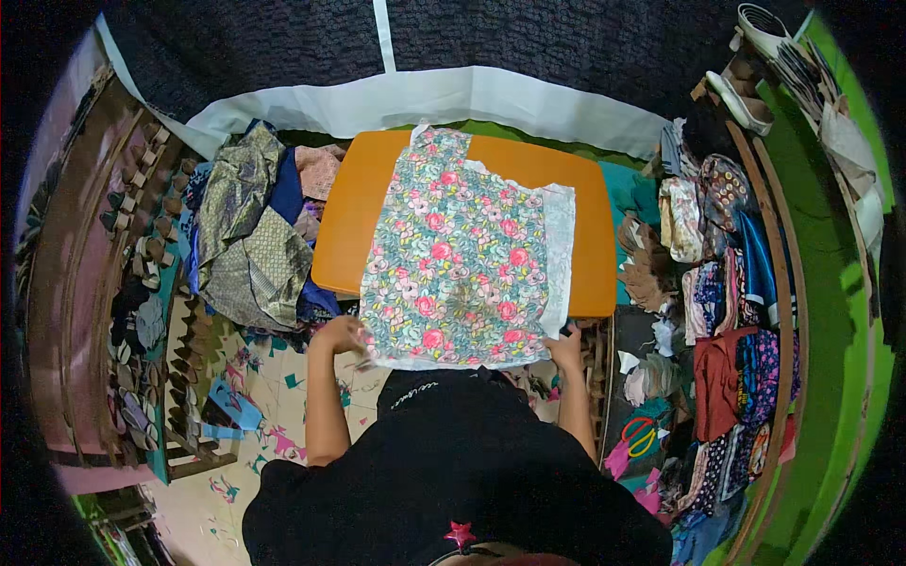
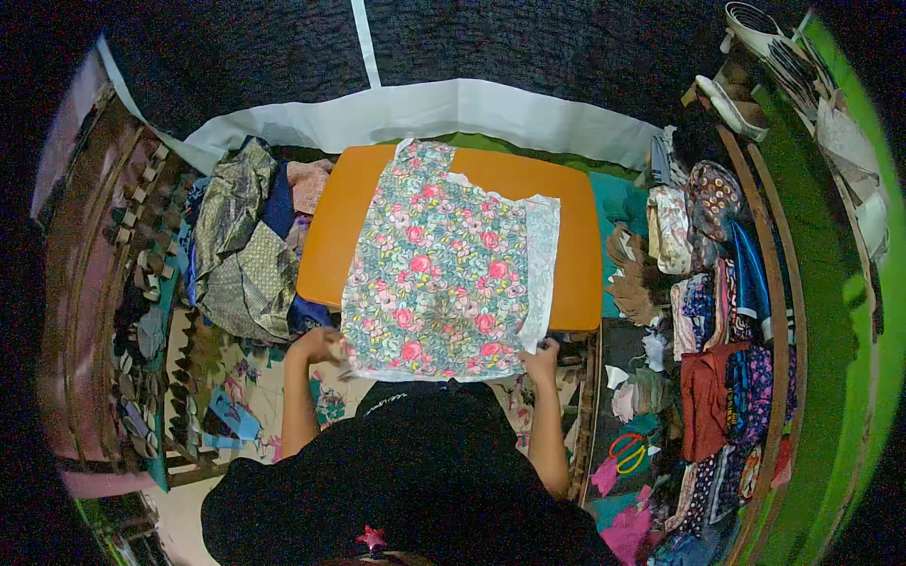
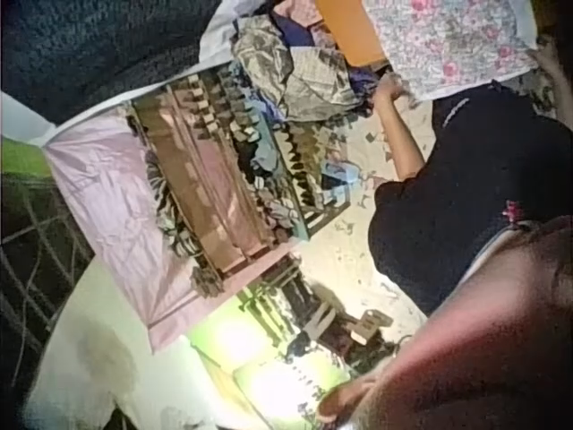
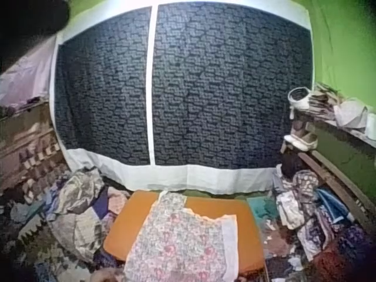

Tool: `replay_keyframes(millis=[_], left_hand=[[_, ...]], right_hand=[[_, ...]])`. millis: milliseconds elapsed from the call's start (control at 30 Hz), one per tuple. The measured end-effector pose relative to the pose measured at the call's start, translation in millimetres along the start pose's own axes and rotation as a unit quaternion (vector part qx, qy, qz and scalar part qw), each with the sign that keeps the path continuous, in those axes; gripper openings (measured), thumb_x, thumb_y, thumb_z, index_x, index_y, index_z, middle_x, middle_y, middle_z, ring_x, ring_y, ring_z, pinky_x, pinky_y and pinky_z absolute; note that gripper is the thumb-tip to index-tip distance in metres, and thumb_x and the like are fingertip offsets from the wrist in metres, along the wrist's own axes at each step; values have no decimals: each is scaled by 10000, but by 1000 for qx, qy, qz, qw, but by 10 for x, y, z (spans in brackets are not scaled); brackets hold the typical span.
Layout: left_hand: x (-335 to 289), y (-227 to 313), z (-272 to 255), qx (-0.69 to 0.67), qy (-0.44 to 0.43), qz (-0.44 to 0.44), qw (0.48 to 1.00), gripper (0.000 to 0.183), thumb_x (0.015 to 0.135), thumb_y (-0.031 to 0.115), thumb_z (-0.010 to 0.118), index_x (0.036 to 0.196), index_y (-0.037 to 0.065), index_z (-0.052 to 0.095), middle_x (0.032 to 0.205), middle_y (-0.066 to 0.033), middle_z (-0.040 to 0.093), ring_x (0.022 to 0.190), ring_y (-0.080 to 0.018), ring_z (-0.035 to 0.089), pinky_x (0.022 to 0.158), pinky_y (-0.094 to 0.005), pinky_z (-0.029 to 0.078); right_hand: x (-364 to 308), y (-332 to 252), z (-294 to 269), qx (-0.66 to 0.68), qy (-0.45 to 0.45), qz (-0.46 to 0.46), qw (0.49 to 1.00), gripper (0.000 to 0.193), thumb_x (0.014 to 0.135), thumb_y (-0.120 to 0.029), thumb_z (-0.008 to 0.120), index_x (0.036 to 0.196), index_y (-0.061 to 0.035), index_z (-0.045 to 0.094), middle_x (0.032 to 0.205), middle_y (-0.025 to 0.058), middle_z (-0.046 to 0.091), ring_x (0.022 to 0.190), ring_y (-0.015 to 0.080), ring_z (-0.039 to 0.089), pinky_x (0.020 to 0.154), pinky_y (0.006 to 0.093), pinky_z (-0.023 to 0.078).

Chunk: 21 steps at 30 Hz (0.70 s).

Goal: Folding various fabric pieces on a small table and placing the folded items onto an organized shelf.

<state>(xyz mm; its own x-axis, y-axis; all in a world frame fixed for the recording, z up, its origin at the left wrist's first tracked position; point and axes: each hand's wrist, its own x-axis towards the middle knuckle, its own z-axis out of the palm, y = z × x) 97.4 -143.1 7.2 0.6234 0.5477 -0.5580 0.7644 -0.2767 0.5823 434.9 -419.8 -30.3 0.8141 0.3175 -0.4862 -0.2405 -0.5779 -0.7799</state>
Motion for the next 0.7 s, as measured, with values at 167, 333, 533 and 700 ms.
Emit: replay_keyframes(millis=[167,333,533,700], left_hand=[[538,493,99,11,144,94,985,452,684,285,610,1001,-24,518,992,-169,550,933,-288,529,769,-328,427],[891,1193,153,-258,-38,180,949,537,771,471,469,1086,37,474,1034,-118,519,976,-218,500,786,-356,413],[925,1312,-324,-559,-121,52,818,694,748,603,376,1204,81,358,1175,-102,407,1040,-259,435,814,-412,387],[1232,711,-268,-328,2,15,945,578,692,361,622,1123,30,427,1004,-149,494,892,-184,499,639,-294,446]], right_hand=[[99,191,213,48,-134,94,985,484,693,-13,539,1137,47,357,933,106,547,746,186,543,651,278,432],[-173,-862,432,99,-133,-205,965,517,665,37,467,1167,37,347,1027,122,486,873,174,499,703,272,417],[-650,-1865,1289,-177,-334,-381,844,520,658,53,425,1172,34,348,984,251,520,869,316,543,748,354,414],[-808,-1439,2104,-348,-445,-363,741,561,637,57,387,1191,61,294,1041,290,463,989,376,453,839,393,352]])
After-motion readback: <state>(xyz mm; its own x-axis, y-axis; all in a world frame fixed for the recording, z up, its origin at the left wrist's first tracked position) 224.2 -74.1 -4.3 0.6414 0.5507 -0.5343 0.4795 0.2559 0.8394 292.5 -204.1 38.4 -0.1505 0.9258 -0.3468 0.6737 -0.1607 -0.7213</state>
